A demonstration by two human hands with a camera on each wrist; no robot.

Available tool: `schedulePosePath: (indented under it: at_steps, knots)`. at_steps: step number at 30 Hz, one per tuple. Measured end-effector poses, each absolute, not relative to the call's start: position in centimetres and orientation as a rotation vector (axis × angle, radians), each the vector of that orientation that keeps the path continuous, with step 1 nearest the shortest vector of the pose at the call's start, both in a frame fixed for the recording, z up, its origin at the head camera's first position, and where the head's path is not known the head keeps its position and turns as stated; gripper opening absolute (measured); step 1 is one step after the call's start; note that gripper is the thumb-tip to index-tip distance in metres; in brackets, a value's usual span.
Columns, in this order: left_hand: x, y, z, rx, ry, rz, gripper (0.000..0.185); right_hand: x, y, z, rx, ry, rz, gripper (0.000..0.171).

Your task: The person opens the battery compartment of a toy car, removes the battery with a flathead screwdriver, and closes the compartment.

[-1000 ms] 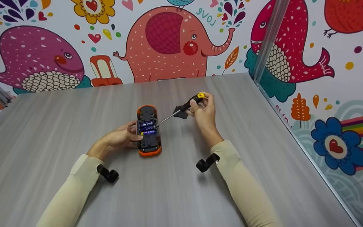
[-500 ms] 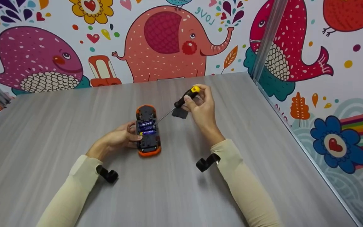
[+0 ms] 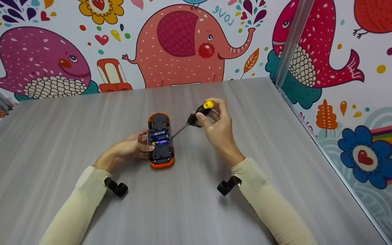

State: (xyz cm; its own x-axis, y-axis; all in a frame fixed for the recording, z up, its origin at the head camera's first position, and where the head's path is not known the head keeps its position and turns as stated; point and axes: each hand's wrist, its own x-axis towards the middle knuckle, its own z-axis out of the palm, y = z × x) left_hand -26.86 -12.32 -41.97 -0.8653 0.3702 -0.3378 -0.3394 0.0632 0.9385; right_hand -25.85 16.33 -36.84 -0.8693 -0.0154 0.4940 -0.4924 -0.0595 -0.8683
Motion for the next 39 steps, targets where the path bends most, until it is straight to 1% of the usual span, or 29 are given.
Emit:
schedulePosePath:
  at_steps: [20, 28, 39]
  knots:
    - [-26.7, -12.2, -41.8, 0.030, 1.860, 1.847, 0.079, -26.1, 16.2, -37.8, 0.561, -1.875, 2.039, 0.040]
    - [-26.8, -12.2, -41.9, 0.075, 1.854, 1.864, 0.076, -26.4, 16.4, -38.1, 0.560, -1.849, 2.069, 0.046]
    - [-26.7, -12.2, -41.9, 0.011, 1.875, 1.863, 0.077, -25.8, 16.0, -37.7, 0.572, -1.949, 1.953, 0.043]
